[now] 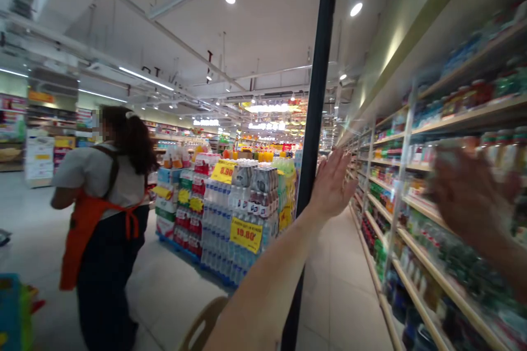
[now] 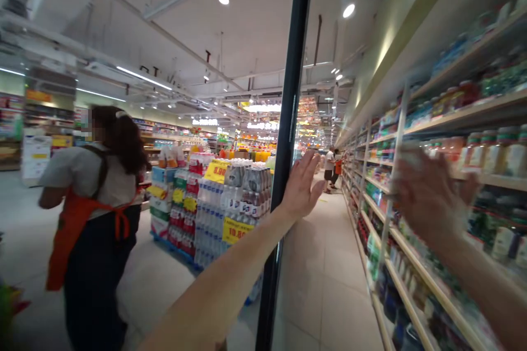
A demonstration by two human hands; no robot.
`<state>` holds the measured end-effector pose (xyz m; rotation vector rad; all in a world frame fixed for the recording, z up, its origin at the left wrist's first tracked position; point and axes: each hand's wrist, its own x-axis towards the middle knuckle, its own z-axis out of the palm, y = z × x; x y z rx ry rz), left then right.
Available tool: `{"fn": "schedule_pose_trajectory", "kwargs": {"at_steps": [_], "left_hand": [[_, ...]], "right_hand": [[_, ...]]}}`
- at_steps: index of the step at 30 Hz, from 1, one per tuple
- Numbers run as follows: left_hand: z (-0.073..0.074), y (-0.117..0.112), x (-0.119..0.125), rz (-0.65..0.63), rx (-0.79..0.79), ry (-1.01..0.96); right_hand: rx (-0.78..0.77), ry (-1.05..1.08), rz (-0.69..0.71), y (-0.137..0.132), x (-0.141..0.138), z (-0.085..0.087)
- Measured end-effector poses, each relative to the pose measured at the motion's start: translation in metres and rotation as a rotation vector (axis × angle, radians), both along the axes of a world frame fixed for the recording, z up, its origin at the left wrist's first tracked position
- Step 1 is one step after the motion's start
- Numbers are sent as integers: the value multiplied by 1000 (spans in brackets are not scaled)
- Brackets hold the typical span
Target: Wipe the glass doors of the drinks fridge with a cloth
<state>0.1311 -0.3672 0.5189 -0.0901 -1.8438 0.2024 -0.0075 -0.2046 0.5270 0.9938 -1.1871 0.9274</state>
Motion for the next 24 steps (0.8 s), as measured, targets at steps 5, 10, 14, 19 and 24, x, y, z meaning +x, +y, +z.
{"fn": "schedule_pose_trajectory", "kwargs": {"at_steps": [5, 10, 14, 19, 24], "left_hand": [[-1, -1, -10, 111, -67, 54], [0, -5, -18, 144, -143, 167], [3, -7, -20, 160, -161, 194], [3, -5, -18, 189, -176, 208], [3, -9, -22, 161, -187, 230]], "right_hand": [[-89, -49, -70, 39, -31, 16], [173, 117, -372, 25, -5, 20], [135, -109, -463, 64, -37, 34], [-316, -428, -461, 100, -55, 48], [298, 18, -526, 44, -22, 37]]}}
